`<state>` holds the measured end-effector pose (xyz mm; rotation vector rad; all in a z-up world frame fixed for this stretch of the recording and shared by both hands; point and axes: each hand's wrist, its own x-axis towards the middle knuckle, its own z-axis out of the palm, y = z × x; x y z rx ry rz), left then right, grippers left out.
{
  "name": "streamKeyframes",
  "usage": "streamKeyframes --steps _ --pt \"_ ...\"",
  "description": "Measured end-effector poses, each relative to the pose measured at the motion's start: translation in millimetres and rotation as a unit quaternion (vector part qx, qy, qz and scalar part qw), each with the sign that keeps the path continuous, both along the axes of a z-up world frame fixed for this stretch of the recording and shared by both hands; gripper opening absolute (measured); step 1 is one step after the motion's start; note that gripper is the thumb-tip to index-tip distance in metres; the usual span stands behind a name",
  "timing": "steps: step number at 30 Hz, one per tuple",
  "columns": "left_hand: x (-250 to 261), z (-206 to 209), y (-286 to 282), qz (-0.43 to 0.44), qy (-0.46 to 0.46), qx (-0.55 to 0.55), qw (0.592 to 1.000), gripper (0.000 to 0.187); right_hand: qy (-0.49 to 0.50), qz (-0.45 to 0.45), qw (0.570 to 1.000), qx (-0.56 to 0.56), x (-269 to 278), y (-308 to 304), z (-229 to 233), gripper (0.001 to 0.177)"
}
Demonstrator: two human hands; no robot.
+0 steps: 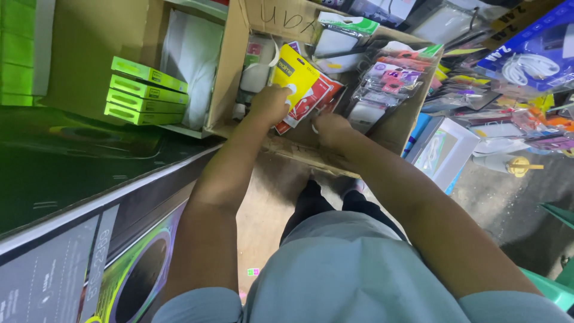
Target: Sort and organize stationary items like screen protectors and stickers into a box.
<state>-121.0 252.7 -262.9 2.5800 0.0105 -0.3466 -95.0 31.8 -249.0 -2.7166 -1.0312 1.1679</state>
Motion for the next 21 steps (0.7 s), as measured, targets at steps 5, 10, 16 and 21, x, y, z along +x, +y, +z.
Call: streamKeyframes --steps 5,10,16,21 --pt "2.3 9.3 -18.3 -0.017 0.022 0.015 0.999 0.038 -0.009 0.041 0.999 -0.03 -6.8 -15.0 -49.0 0.021" --pt "-4.8 7.4 -26.5 -0.027 0.1 0.07 0.992 0.032 0.019 -0.03 0.999 -0.028 -14.0 -8.4 -33.1 0.024" --pt "13.6 12.9 -5.1 0.079 0.112 0.119 0.983 0.053 0.016 0.01 0.998 -0.057 -18.1 -18.3 -41.1 0.025" --pt "25.6 -28.5 9.2 0.148 0.04 0.098 0.983 0.055 0.015 0.003 1.0 -0.01 -21.0 -30.0 -45.8 0.025"
